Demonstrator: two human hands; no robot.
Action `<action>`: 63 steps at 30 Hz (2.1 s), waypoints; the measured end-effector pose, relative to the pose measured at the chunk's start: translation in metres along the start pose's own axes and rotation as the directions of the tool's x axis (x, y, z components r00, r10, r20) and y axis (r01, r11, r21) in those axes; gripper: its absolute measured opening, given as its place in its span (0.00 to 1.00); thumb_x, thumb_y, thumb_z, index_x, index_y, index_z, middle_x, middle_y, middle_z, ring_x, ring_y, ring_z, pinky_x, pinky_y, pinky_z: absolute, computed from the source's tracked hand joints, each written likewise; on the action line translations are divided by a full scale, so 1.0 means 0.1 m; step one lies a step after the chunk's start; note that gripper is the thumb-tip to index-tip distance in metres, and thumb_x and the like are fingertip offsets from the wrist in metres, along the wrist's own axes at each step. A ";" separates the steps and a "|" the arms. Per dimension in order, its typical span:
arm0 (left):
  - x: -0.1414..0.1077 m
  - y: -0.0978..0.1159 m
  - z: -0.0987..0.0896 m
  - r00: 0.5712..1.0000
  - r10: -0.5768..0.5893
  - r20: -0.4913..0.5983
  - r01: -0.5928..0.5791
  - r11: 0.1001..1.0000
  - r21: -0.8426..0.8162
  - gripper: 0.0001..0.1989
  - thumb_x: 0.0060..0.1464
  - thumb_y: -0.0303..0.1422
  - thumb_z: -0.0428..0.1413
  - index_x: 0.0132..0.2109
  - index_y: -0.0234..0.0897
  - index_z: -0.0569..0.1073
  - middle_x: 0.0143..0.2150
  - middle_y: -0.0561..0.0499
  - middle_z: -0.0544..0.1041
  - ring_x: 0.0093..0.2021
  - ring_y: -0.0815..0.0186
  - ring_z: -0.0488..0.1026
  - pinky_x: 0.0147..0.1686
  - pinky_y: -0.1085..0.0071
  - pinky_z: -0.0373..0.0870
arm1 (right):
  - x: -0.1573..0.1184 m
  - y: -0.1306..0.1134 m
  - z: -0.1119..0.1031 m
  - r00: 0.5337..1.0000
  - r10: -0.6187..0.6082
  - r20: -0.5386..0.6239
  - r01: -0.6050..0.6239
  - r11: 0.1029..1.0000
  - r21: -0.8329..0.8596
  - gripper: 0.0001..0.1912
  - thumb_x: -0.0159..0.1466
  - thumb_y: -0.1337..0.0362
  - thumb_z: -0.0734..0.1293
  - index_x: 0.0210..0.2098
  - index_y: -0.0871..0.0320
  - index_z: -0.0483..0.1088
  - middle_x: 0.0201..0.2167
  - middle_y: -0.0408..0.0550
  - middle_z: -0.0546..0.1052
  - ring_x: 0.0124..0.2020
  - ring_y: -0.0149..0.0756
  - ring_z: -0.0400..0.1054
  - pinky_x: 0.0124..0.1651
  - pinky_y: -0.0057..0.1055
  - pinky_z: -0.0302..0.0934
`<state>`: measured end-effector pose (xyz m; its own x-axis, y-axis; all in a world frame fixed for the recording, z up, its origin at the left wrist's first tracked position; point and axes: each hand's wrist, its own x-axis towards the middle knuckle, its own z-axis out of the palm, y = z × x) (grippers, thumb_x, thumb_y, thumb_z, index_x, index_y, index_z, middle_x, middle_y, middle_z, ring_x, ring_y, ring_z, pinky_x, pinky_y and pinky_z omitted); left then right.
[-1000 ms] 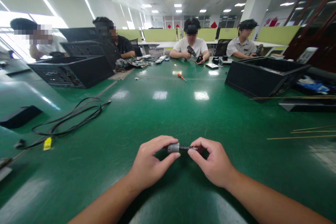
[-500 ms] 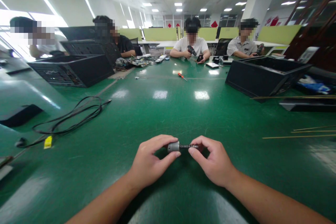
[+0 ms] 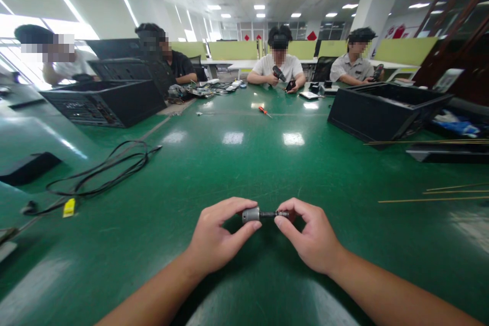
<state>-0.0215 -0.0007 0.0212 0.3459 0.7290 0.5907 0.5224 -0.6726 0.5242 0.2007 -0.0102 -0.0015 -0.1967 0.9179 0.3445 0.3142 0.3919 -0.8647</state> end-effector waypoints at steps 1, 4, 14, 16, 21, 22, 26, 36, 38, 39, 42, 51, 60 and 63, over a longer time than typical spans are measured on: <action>0.00 0.00 0.00 1.000 0.000 0.000 0.000 1.000 0.000 0.10 0.54 0.32 0.66 0.45 0.39 0.80 0.39 0.51 0.84 0.38 0.65 0.81 0.41 0.74 0.75 | 0.00 0.00 0.00 1.000 0.001 -0.002 -0.001 1.000 0.001 0.04 0.64 0.65 0.68 0.34 0.57 0.74 0.27 0.41 0.75 0.29 0.32 0.68 0.35 0.26 0.61; 0.00 -0.01 0.00 1.000 0.000 -0.002 0.000 1.000 -0.001 0.10 0.54 0.32 0.66 0.45 0.39 0.80 0.39 0.51 0.84 0.38 0.66 0.81 0.41 0.74 0.75 | 0.00 0.00 0.00 1.000 0.002 -0.005 -0.002 1.000 0.004 0.03 0.64 0.65 0.68 0.35 0.57 0.74 0.27 0.41 0.75 0.30 0.32 0.68 0.36 0.26 0.61; -0.01 -0.02 0.00 1.000 0.009 -0.003 -0.009 1.000 0.004 0.11 0.54 0.31 0.66 0.46 0.39 0.79 0.40 0.51 0.84 0.39 0.66 0.81 0.42 0.73 0.75 | -0.01 0.02 0.00 1.000 0.009 -0.003 -0.009 1.000 -0.001 0.03 0.64 0.65 0.68 0.36 0.57 0.75 0.28 0.41 0.76 0.31 0.32 0.69 0.37 0.27 0.61; -0.01 -0.03 0.00 1.000 0.012 -0.001 -0.012 1.000 0.002 0.11 0.54 0.31 0.66 0.46 0.39 0.79 0.40 0.50 0.84 0.39 0.65 0.81 0.43 0.73 0.76 | -0.01 0.02 0.00 1.000 0.011 -0.004 -0.011 1.000 -0.003 0.03 0.64 0.65 0.68 0.36 0.57 0.75 0.28 0.41 0.76 0.31 0.32 0.69 0.37 0.27 0.61; -0.01 -0.03 0.00 1.000 0.015 -0.022 -0.016 1.000 -0.004 0.12 0.54 0.30 0.66 0.47 0.39 0.79 0.41 0.50 0.83 0.41 0.66 0.81 0.45 0.73 0.75 | 0.00 0.01 0.00 1.000 0.019 -0.013 -0.019 1.000 0.000 0.04 0.65 0.65 0.68 0.35 0.57 0.75 0.27 0.41 0.75 0.30 0.32 0.69 0.37 0.26 0.61; -0.01 -0.03 0.00 1.000 0.016 -0.024 -0.016 1.000 -0.005 0.12 0.54 0.30 0.66 0.47 0.39 0.79 0.41 0.50 0.83 0.41 0.66 0.81 0.45 0.73 0.75 | 0.00 0.01 0.00 1.000 0.021 -0.014 -0.021 1.000 -0.002 0.04 0.65 0.65 0.68 0.35 0.57 0.75 0.27 0.41 0.75 0.30 0.32 0.69 0.37 0.26 0.61; -0.01 -0.03 0.00 1.000 0.013 -0.025 -0.013 1.000 -0.003 0.12 0.54 0.30 0.66 0.47 0.39 0.79 0.41 0.49 0.83 0.41 0.65 0.81 0.44 0.72 0.76 | 0.01 0.01 0.00 1.000 0.020 -0.016 -0.020 1.000 -0.005 0.04 0.65 0.65 0.68 0.35 0.57 0.75 0.27 0.41 0.75 0.30 0.32 0.69 0.36 0.26 0.61; 0.01 0.01 0.00 1.000 0.004 -0.031 -0.005 1.000 -0.012 0.11 0.54 0.30 0.65 0.46 0.38 0.80 0.41 0.47 0.84 0.41 0.62 0.81 0.43 0.69 0.78 | 0.01 0.00 -0.02 1.000 0.010 -0.021 -0.011 1.000 -0.025 0.04 0.65 0.65 0.67 0.35 0.57 0.74 0.27 0.42 0.75 0.29 0.33 0.69 0.35 0.27 0.63; 0.01 0.01 0.00 1.000 0.004 -0.030 -0.004 1.000 -0.012 0.11 0.54 0.30 0.65 0.46 0.38 0.80 0.41 0.47 0.84 0.40 0.62 0.81 0.43 0.69 0.78 | 0.01 0.00 -0.02 1.000 0.013 -0.025 -0.014 1.000 -0.023 0.04 0.65 0.65 0.67 0.35 0.57 0.74 0.26 0.42 0.75 0.29 0.33 0.69 0.35 0.27 0.63; 0.01 0.01 0.00 1.000 0.002 -0.028 -0.002 1.000 -0.011 0.11 0.54 0.30 0.65 0.46 0.38 0.80 0.41 0.47 0.84 0.40 0.62 0.81 0.43 0.69 0.78 | 0.01 0.01 -0.02 1.000 0.016 -0.026 -0.017 1.000 -0.023 0.04 0.65 0.65 0.67 0.34 0.57 0.74 0.26 0.42 0.75 0.29 0.33 0.69 0.35 0.27 0.63; 0.01 0.01 -0.01 1.000 -0.001 -0.021 0.001 1.000 -0.004 0.11 0.54 0.30 0.65 0.46 0.38 0.80 0.41 0.47 0.84 0.41 0.62 0.81 0.44 0.69 0.77 | 0.01 0.01 -0.01 0.999 0.024 -0.027 -0.024 1.000 -0.020 0.04 0.65 0.65 0.67 0.34 0.57 0.74 0.26 0.42 0.75 0.29 0.33 0.69 0.35 0.27 0.62; 0.01 0.00 -0.01 1.000 -0.010 -0.018 0.010 1.000 0.010 0.11 0.54 0.30 0.65 0.46 0.38 0.80 0.41 0.48 0.84 0.40 0.63 0.81 0.44 0.69 0.77 | 0.01 0.01 -0.01 0.999 0.022 -0.031 -0.022 1.000 -0.015 0.05 0.65 0.64 0.67 0.34 0.57 0.74 0.26 0.42 0.74 0.29 0.33 0.69 0.35 0.27 0.62; 0.02 0.00 -0.02 1.000 -0.013 -0.010 0.013 1.000 0.011 0.11 0.55 0.31 0.65 0.46 0.38 0.80 0.41 0.47 0.84 0.40 0.61 0.81 0.43 0.68 0.78 | 0.02 0.03 -0.01 0.999 0.026 -0.029 -0.027 0.999 -0.020 0.05 0.64 0.64 0.67 0.34 0.57 0.73 0.26 0.42 0.75 0.28 0.33 0.69 0.34 0.27 0.63; 0.02 -0.02 -0.02 1.000 -0.001 -0.005 0.001 1.000 0.001 0.11 0.54 0.32 0.65 0.46 0.38 0.80 0.41 0.46 0.84 0.40 0.61 0.81 0.43 0.68 0.78 | 0.02 0.02 -0.02 0.999 0.021 -0.027 -0.022 1.000 -0.020 0.05 0.64 0.64 0.67 0.33 0.57 0.73 0.26 0.42 0.75 0.28 0.33 0.69 0.34 0.27 0.63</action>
<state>-0.0233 0.0017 0.0228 0.3415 0.7292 0.5931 0.5238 -0.6716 0.5240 0.2028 -0.0075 -0.0023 -0.1646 0.9273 0.3361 0.3368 0.3731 -0.8645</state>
